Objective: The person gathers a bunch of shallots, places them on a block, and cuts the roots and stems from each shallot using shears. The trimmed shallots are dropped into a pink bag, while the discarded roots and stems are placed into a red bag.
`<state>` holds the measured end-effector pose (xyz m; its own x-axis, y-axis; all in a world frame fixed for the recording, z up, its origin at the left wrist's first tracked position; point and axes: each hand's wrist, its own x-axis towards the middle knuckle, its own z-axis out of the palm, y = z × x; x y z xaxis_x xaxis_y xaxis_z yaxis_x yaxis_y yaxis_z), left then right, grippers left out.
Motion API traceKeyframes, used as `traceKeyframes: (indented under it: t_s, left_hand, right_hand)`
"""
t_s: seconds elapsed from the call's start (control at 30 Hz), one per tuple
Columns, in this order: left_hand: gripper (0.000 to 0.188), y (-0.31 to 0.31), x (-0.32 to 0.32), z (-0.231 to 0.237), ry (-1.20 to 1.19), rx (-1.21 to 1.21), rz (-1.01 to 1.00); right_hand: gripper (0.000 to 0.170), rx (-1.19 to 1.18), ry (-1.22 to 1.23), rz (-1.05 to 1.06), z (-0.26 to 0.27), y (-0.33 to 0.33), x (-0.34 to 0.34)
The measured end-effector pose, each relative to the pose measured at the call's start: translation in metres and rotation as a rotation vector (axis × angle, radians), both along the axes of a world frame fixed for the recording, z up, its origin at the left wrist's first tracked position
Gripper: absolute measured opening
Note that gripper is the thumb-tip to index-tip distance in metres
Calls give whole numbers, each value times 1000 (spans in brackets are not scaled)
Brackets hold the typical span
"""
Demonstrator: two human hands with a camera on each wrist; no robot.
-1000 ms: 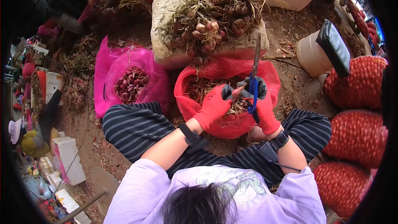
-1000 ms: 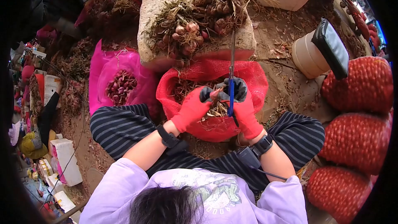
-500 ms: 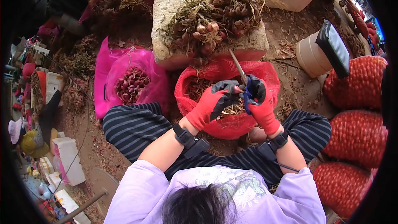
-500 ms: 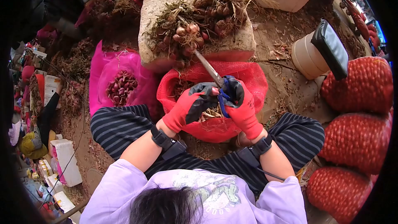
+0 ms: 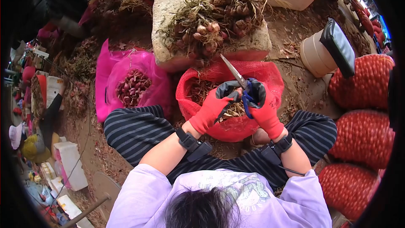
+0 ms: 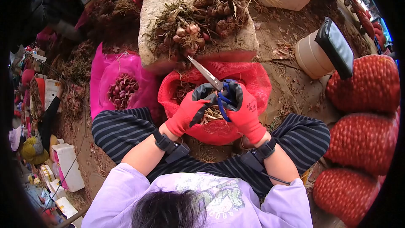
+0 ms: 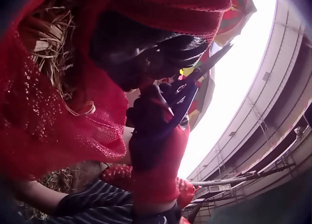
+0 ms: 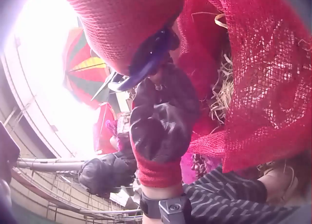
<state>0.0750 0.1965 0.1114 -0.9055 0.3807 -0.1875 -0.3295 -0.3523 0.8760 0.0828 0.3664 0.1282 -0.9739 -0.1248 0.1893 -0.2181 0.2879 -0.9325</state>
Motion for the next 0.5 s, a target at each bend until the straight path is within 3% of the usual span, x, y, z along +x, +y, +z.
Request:
traceKeyframes:
  t_s: [0.27, 0.37, 0.47, 0.5]
  left_hand:
    - [31, -4, -5, 2, 84, -93, -87]
    - [34, -7, 1, 0, -34, 2, -296]
    - [39, -12, 0, 1, -98, 113, -256]
    - [40, -15, -3, -4, 61, -14, -288]
  right_hand:
    - [36, 255, 166, -106, -1, -4, 0]
    - [32, -105, -14, -211, -20, 8, -15]
    - [33, -242, -275, -66, 6, 27, -24]
    - [35, -209, -500, -50, 20, 28, -24]
